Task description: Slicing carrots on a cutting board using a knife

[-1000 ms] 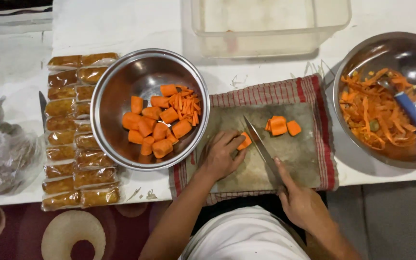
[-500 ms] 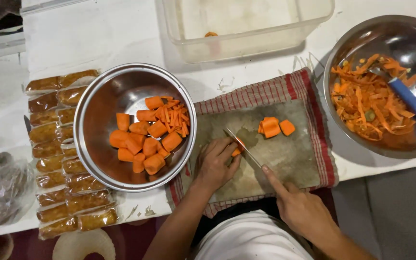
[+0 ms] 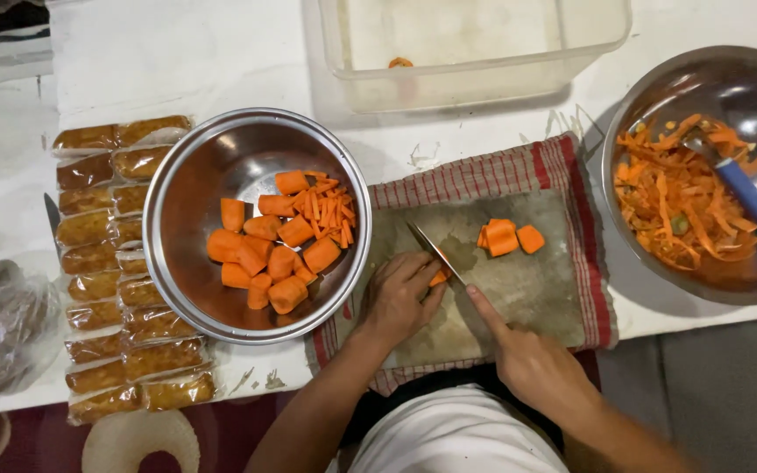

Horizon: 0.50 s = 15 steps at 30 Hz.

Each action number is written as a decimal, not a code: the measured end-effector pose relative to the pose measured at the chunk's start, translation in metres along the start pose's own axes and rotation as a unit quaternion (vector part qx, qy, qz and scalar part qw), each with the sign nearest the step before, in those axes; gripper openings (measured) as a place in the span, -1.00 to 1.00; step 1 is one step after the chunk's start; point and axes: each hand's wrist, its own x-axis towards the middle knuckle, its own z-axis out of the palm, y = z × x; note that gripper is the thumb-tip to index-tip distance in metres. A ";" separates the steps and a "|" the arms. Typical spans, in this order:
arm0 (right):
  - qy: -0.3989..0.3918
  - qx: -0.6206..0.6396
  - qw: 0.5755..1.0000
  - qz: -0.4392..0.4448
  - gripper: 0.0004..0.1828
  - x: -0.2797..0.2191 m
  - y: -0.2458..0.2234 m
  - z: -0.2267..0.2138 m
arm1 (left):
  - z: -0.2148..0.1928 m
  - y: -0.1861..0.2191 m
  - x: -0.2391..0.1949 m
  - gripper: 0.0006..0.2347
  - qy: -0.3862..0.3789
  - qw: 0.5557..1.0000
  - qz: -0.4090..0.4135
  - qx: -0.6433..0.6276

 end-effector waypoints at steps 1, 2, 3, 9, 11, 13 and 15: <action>0.009 -0.009 1.000 -0.009 0.05 0.001 -0.002 -0.003 | 0.001 -0.002 -0.002 -0.83 -0.004 1.000 -0.002 0.000; 0.014 -0.010 1.000 -0.009 0.05 0.001 -0.007 -0.021 | 0.002 -0.002 -0.003 -0.83 -0.002 1.000 0.002 0.002; -0.062 0.064 0.994 0.057 0.02 0.001 -0.012 -0.038 | 0.003 -0.002 -0.003 -0.82 0.007 1.000 0.006 0.002; 0.005 0.112 0.993 0.049 0.01 -0.006 0.001 -0.007 | 0.009 -0.005 -0.014 -0.76 0.016 1.000 0.011 -0.010; 0.033 0.102 0.993 0.055 0.01 -0.008 0.003 0.002 | 0.009 -0.004 -0.014 -0.76 0.013 1.000 0.014 -0.011; 0.063 0.082 0.994 0.045 0.03 -0.008 0.002 0.006 | 0.011 -0.006 -0.014 -0.78 0.020 1.000 0.018 -0.014; 0.053 0.074 0.995 0.050 0.01 -0.012 -0.001 0.003 | 0.008 -0.004 -0.012 -0.78 0.020 0.999 0.020 -0.020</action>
